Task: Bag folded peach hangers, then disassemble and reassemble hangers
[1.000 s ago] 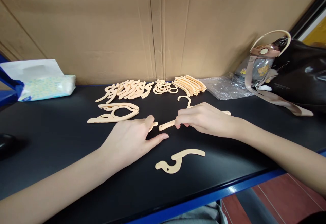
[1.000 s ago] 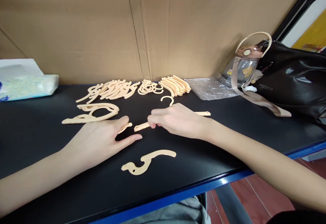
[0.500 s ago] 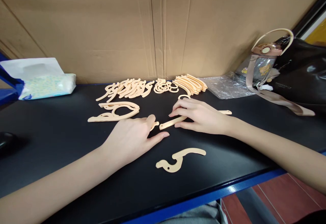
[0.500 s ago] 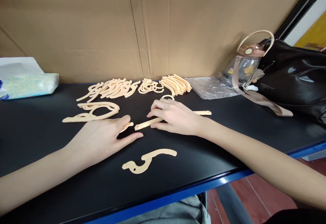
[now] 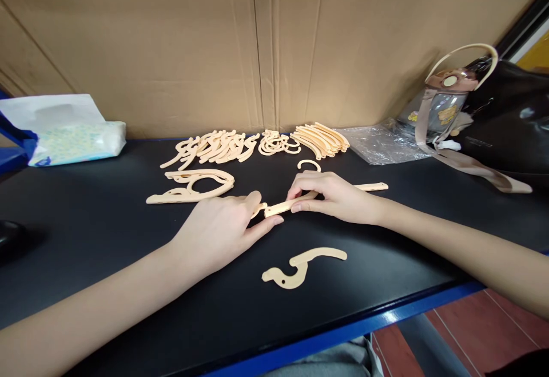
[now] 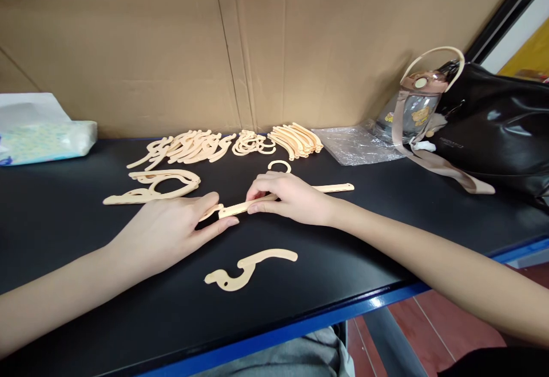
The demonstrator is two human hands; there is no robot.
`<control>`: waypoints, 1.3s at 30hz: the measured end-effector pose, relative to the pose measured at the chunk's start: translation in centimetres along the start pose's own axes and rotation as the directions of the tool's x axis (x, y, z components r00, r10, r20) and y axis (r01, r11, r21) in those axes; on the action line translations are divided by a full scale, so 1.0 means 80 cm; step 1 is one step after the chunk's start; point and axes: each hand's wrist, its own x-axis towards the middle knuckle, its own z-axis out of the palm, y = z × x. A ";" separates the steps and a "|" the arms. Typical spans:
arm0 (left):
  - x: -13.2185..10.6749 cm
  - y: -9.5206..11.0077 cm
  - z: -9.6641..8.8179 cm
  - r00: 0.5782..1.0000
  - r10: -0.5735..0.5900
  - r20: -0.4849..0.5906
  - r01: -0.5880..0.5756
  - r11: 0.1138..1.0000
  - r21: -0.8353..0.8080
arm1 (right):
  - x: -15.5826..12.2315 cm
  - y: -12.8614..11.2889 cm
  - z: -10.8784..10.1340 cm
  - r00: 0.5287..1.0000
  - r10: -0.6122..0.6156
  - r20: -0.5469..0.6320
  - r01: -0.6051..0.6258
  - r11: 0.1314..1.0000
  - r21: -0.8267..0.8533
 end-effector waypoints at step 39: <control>-0.001 -0.002 0.001 0.992 0.097 0.078 -0.102 0.992 0.072 | 0.000 0.004 0.001 0.994 0.110 -0.007 -0.107 0.977 0.187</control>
